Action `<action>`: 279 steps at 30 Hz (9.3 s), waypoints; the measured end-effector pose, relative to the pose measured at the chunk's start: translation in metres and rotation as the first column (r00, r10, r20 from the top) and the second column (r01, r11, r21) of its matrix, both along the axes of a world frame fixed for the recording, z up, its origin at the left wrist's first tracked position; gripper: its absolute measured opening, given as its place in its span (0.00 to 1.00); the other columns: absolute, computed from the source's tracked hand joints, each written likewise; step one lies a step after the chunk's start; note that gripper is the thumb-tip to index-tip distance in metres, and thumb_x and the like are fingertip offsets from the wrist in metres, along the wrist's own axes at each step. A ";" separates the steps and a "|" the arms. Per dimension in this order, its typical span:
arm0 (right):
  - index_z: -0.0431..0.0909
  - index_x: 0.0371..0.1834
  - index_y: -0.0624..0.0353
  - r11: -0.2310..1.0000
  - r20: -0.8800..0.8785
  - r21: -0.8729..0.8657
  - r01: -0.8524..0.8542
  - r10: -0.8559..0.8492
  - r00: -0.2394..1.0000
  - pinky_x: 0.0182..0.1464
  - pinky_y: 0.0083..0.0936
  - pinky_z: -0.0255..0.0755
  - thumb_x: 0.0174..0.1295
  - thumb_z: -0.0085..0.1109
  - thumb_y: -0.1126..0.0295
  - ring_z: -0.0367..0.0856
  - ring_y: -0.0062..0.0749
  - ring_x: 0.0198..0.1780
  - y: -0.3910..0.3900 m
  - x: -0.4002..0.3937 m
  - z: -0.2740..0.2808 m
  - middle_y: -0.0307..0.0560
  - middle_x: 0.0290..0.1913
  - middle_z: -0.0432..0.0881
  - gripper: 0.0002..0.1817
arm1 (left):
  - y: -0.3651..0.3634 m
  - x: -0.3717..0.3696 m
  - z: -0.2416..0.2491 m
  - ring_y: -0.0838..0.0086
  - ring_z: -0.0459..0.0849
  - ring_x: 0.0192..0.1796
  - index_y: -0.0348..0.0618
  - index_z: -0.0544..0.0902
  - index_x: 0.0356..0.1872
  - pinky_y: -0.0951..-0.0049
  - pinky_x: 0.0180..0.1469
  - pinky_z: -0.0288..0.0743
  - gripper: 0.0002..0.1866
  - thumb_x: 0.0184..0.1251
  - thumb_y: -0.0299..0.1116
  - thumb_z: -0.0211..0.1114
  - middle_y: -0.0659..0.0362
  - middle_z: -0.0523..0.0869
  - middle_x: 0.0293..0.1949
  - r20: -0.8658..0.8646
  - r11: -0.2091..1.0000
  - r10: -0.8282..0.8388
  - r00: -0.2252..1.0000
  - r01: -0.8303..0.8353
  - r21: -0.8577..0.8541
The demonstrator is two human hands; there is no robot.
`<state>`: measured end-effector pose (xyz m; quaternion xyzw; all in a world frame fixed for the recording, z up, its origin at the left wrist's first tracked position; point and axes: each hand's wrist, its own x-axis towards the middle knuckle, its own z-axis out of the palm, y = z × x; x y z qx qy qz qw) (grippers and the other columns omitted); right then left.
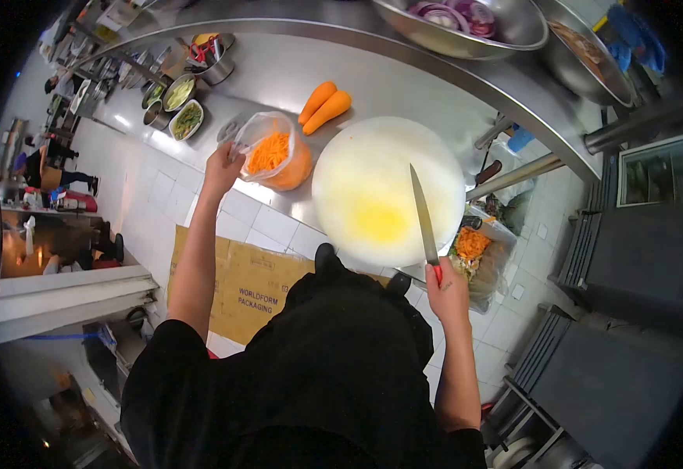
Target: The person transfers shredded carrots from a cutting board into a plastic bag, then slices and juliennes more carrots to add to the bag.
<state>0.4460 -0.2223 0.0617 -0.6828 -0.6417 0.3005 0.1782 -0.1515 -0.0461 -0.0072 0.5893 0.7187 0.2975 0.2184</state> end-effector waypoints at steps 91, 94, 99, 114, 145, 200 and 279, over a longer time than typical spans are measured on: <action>0.76 0.52 0.54 0.921 -0.009 -0.388 -0.036 0.035 0.999 0.45 0.61 0.82 0.85 0.61 0.56 0.91 0.68 0.42 -0.145 0.049 0.069 0.60 0.35 0.91 0.13 | -0.010 0.442 0.055 0.52 0.88 0.62 0.46 0.89 0.68 0.54 0.65 0.85 0.23 0.75 0.32 0.80 0.49 0.88 0.61 -0.200 0.379 -0.923 0.329 0.866 -0.325; 0.75 0.52 0.54 0.929 -0.017 -0.369 -0.023 0.019 1.000 0.45 0.62 0.82 0.84 0.61 0.56 0.90 0.68 0.42 -0.148 0.050 0.067 0.60 0.35 0.91 0.13 | -0.009 0.469 0.060 0.59 0.90 0.58 0.50 0.89 0.69 0.60 0.60 0.87 0.22 0.76 0.30 0.78 0.52 0.89 0.59 0.135 0.357 -0.919 0.370 0.927 -0.111; 0.76 0.50 0.54 0.953 -0.015 -0.302 0.006 -0.011 1.000 0.45 0.63 0.81 0.84 0.62 0.57 0.90 0.70 0.42 -0.143 0.054 0.063 0.62 0.34 0.90 0.13 | 0.017 0.416 0.096 0.66 0.89 0.59 0.46 0.87 0.71 0.63 0.60 0.86 0.24 0.79 0.36 0.79 0.55 0.90 0.61 0.189 0.598 -0.794 0.577 0.798 0.078; 0.78 0.61 0.60 0.982 0.005 -0.145 0.123 -0.124 0.992 0.45 0.64 0.81 0.84 0.61 0.59 0.90 0.73 0.40 -0.077 0.033 0.010 0.68 0.35 0.90 0.16 | -0.019 0.276 0.061 0.44 0.81 0.76 0.56 0.86 0.71 0.49 0.86 0.72 0.32 0.66 0.19 0.75 0.51 0.83 0.75 0.091 0.449 -0.892 0.442 0.889 0.088; 0.75 0.54 0.61 0.999 0.153 -0.023 -0.029 0.032 0.988 0.42 0.63 0.82 0.84 0.59 0.63 0.91 0.68 0.37 -0.026 -0.003 -0.003 0.63 0.32 0.90 0.11 | -0.070 0.309 0.057 0.46 0.85 0.62 0.60 0.84 0.80 0.52 0.70 0.84 0.39 0.65 0.21 0.74 0.47 0.84 0.71 -0.265 0.619 -0.748 0.608 0.784 0.052; 0.77 0.75 0.55 0.996 0.107 -0.010 -0.085 0.086 0.991 0.50 0.61 0.84 0.83 0.61 0.65 0.93 0.69 0.46 -0.035 0.027 0.023 0.66 0.43 0.93 0.21 | -0.064 0.340 0.037 0.54 0.76 0.76 0.50 0.81 0.74 0.25 0.87 0.45 0.33 0.72 0.50 0.79 0.56 0.79 0.73 -0.206 0.661 -0.687 0.697 0.717 0.223; 0.64 0.82 0.65 0.917 -0.233 -0.041 -0.397 0.378 0.896 0.18 0.35 0.75 0.89 0.55 0.62 0.80 0.37 0.15 0.091 0.081 -0.041 0.57 0.40 0.85 0.28 | -0.589 0.434 0.015 0.47 0.73 0.78 0.54 0.81 0.75 0.40 0.80 0.60 0.31 0.74 0.44 0.79 0.49 0.77 0.76 -0.207 0.775 0.628 0.750 -0.579 0.253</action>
